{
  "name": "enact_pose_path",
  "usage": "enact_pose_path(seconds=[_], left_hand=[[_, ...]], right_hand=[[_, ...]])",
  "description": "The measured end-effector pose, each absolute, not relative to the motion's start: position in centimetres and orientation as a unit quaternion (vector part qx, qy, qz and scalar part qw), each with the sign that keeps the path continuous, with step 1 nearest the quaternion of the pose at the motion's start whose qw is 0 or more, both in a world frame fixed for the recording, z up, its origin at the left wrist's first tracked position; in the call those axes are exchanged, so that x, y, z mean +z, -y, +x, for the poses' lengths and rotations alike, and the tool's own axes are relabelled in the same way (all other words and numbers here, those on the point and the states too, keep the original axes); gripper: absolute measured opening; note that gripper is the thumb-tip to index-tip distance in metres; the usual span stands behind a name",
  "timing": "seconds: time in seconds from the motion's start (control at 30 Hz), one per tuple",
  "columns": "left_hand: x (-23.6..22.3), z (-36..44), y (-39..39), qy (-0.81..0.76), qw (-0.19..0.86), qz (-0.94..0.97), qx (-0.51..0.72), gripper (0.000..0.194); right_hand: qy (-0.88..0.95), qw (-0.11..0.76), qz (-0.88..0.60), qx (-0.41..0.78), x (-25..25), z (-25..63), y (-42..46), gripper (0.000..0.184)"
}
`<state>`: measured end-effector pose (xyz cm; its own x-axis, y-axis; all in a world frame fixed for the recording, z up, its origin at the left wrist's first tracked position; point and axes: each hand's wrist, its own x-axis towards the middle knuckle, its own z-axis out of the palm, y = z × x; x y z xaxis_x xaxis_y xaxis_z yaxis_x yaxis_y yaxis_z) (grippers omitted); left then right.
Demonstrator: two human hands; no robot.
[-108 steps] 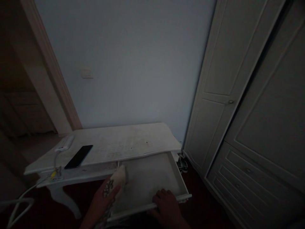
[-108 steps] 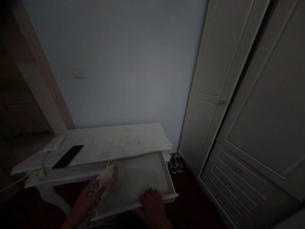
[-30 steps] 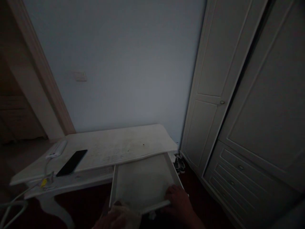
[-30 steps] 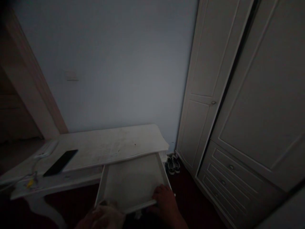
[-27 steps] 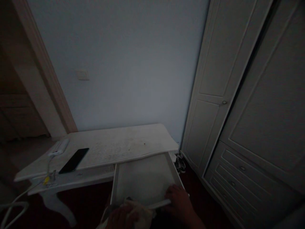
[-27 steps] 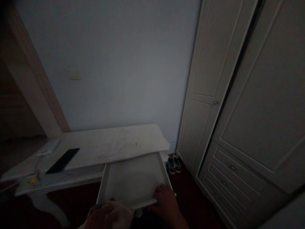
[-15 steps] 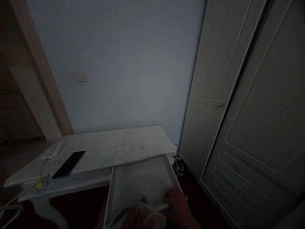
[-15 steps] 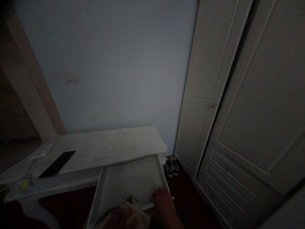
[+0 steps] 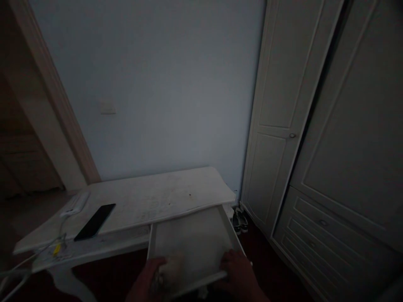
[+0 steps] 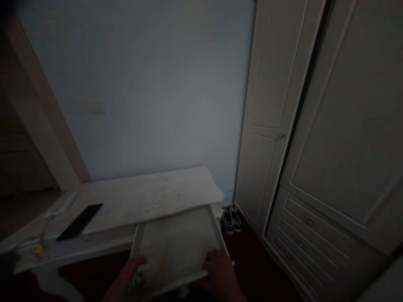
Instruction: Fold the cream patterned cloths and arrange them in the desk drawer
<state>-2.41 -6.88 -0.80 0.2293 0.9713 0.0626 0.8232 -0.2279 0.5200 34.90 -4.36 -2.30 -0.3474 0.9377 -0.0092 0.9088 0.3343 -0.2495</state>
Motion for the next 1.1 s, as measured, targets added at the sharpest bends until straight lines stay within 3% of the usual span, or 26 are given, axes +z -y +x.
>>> enact_pose_path(seconds=[0.13,0.23,0.5,0.7,0.93,1.1], left_hand=[[3.0,0.4,4.6,-0.589,0.229,0.775,0.011,0.074],[4.4,2.5,2.6,-0.544,0.241,0.802,-0.050,0.069],[2.1,7.8,-1.6,-0.464,0.191,0.848,-0.172,0.073],[2.3,9.7,-2.8,-0.449,0.187,0.853,-0.189,0.068],[1.4,6.3,-4.7,-0.464,0.209,0.848,-0.152,0.086],[4.1,4.8,-6.7,-0.540,0.080,0.829,-0.123,0.055]], right_hand=[[0.815,0.060,-0.566,0.105,-2.1,34.8,4.3,0.040],[0.817,0.055,-0.566,0.098,-2.0,34.8,4.3,0.041],[0.812,0.052,-0.575,0.086,-3.7,35.0,3.7,0.040],[0.810,0.061,-0.576,0.087,-3.6,35.1,3.8,0.039],[0.809,0.062,-0.576,0.099,-2.8,35.0,4.2,0.047],[0.816,0.066,-0.568,0.089,-3.4,35.1,4.1,0.054]])
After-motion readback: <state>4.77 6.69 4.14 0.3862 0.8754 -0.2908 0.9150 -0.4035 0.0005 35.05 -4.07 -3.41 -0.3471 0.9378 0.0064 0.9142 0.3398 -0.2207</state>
